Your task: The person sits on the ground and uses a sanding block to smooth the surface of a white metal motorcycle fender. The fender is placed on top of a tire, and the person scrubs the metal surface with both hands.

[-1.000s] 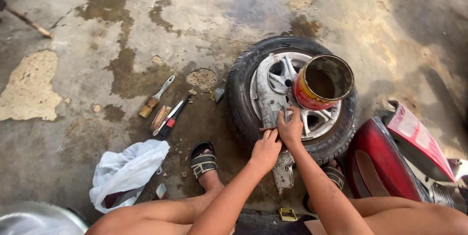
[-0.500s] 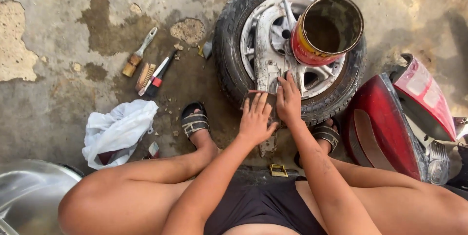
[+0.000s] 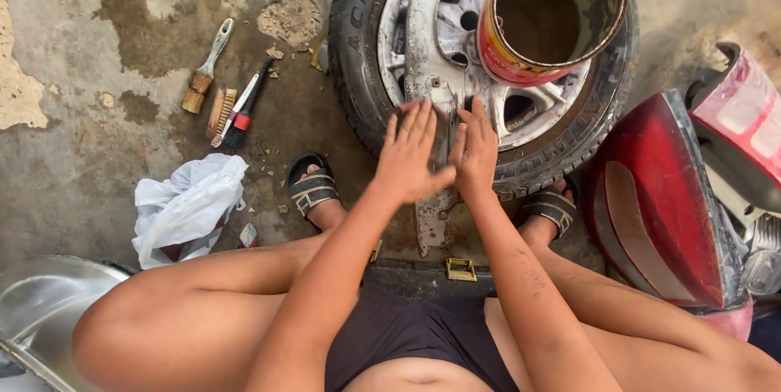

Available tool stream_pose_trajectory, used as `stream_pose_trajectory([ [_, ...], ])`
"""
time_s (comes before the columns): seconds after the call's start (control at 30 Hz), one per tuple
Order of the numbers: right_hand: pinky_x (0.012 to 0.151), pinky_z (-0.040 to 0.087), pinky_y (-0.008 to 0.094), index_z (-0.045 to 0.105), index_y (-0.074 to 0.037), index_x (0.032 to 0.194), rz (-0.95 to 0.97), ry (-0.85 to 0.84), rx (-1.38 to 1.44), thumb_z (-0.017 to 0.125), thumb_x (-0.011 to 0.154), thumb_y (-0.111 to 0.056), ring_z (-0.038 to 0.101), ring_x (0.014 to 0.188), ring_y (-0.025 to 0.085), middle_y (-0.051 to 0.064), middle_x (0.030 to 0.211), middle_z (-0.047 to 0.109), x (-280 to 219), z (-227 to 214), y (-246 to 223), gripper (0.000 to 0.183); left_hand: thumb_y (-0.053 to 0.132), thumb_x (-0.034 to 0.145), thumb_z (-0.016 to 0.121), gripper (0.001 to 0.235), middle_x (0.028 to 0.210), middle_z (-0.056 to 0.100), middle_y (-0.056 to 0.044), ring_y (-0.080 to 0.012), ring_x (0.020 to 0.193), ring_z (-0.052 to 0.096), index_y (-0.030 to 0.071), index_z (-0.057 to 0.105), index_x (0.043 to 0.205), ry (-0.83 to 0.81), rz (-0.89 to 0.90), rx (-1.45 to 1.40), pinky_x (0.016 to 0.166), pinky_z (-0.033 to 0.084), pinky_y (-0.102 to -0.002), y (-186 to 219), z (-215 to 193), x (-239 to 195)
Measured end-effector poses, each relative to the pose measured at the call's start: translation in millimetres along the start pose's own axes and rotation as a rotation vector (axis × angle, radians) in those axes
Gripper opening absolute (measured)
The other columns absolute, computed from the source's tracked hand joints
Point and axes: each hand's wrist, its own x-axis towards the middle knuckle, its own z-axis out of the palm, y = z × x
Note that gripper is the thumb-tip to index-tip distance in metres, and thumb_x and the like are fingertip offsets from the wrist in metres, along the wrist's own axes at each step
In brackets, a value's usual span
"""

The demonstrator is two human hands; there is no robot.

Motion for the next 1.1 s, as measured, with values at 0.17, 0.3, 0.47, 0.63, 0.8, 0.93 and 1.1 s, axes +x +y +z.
stream_pose_trajectory([
  [0.17,0.109,0.043,0.047,0.06,-0.011,0.137,-0.325,-0.038,-0.615,0.038,0.116,-0.028,0.048,0.142,0.035,0.016,0.154,0.051,6.9,-11.6,84.3,0.034,0.072,0.101,0.035,0.094,0.172,0.014,-0.018,-0.0353,0.159,0.015,0.0,0.029,0.162,0.35,0.032,-0.061,0.126,0.011,-0.061,-20.2,-2.8,49.6],
  [0.3,0.103,0.047,0.044,0.065,-0.01,0.13,-0.364,-0.045,-0.541,0.046,0.112,-0.018,0.055,0.136,0.036,0.016,0.151,0.054,9.0,-20.5,94.7,0.028,0.083,0.095,0.023,0.108,0.171,0.009,-0.023,-0.0382,0.16,0.012,-0.003,0.028,0.16,0.33,-0.004,-0.093,0.127,0.015,-0.061,6.2,-5.0,5.0],
  [0.47,0.106,0.046,0.042,0.063,-0.012,0.133,-0.265,-0.037,-0.517,0.04,0.113,-0.023,0.054,0.138,0.031,0.011,0.154,0.053,7.1,-19.8,90.0,0.033,0.072,0.099,0.032,0.095,0.17,0.02,-0.022,-0.0365,0.157,0.021,-0.003,0.033,0.158,0.32,0.056,0.018,0.125,0.015,-0.059,16.5,46.3,-45.4],
  [0.63,0.106,0.048,0.042,0.063,-0.009,0.136,-0.269,-0.018,-0.473,0.039,0.116,-0.024,0.055,0.138,0.032,0.014,0.152,0.053,1.1,-19.8,81.2,0.035,0.064,0.105,0.041,0.082,0.167,0.027,-0.021,-0.0377,0.156,0.028,0.0,0.039,0.157,0.594,0.047,0.028,0.124,0.018,-0.066,-3.2,15.4,34.0],
  [0.8,0.109,0.05,0.052,0.063,0.001,0.13,-0.342,-0.068,-0.416,0.041,0.113,-0.02,0.057,0.137,0.041,0.023,0.149,0.054,10.8,-22.0,68.9,0.035,0.07,0.099,0.004,0.093,0.172,-0.003,-0.012,-0.0282,0.161,-0.001,0.005,0.01,0.166,0.214,-0.191,-0.006,0.128,-0.004,-0.057,10.8,-26.8,38.7],
  [0.93,0.107,0.051,0.052,0.064,0.001,0.133,-0.345,-0.053,-0.458,0.042,0.114,-0.027,0.057,0.137,0.037,0.019,0.15,0.054,7.8,-18.5,83.1,0.04,0.068,0.101,0.01,0.09,0.173,0.0,-0.012,-0.0279,0.161,0.003,0.005,0.011,0.165,0.2,-0.129,-0.044,0.127,-0.002,-0.059,19.8,-11.6,-0.9],
  [1.1,0.113,0.047,0.047,0.055,-0.001,0.139,-0.412,-0.078,-0.662,0.049,0.111,-0.018,0.051,0.143,0.037,0.023,0.153,0.05,5.5,-15.9,73.0,0.033,0.074,0.092,-0.001,0.102,0.172,0.0,-0.01,-0.0247,0.16,0.001,0.004,0.015,0.165,0.192,-0.157,-0.022,0.123,-0.011,-0.064,-0.9,-40.6,57.2],
])
